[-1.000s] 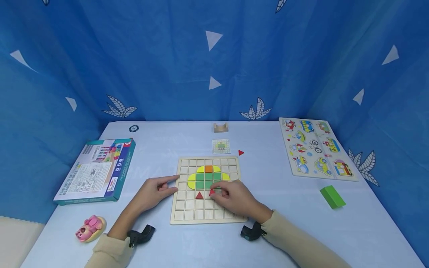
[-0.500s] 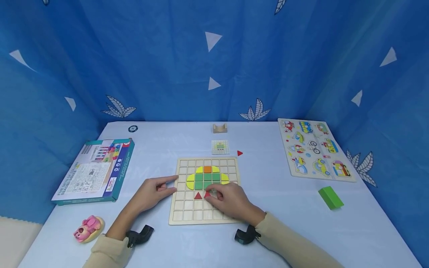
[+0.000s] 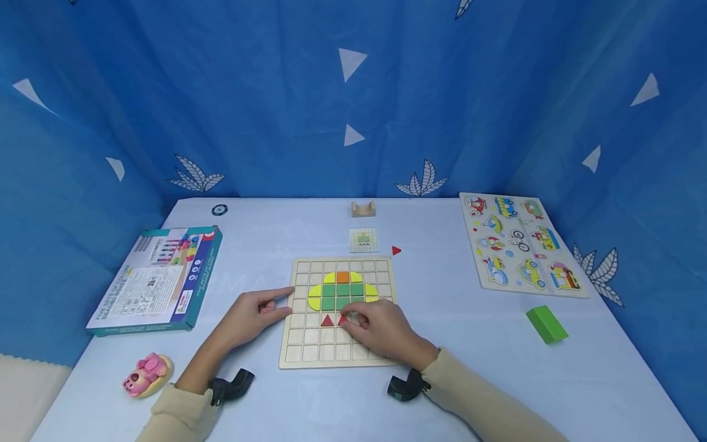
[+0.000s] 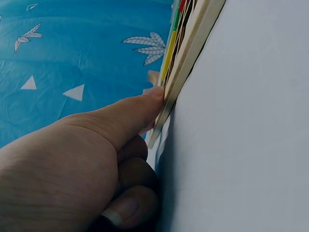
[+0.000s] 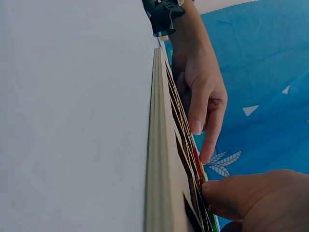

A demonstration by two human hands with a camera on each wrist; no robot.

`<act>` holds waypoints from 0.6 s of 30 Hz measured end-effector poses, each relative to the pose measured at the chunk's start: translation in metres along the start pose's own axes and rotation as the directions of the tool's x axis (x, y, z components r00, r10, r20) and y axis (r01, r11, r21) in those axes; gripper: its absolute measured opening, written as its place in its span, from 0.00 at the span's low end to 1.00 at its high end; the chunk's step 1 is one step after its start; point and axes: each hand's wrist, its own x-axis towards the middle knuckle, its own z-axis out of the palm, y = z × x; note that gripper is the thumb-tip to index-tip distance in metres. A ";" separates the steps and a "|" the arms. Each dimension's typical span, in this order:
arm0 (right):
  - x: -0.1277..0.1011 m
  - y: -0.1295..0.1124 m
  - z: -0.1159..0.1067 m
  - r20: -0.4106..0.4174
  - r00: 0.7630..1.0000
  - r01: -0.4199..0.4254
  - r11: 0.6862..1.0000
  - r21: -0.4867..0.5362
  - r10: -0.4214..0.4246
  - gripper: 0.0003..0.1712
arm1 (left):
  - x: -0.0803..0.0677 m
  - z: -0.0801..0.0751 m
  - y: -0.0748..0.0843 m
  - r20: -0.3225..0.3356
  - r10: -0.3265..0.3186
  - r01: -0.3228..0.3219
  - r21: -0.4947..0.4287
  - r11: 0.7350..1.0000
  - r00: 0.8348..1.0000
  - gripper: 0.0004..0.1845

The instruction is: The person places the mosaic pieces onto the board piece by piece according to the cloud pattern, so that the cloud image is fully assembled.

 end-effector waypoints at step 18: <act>0.042 0.044 -0.078 -0.233 0.965 -0.075 0.976 0.204 0.123 0.13 | 0.001 0.001 -0.001 -0.002 0.001 -0.001 -0.013 1.000 1.000 0.24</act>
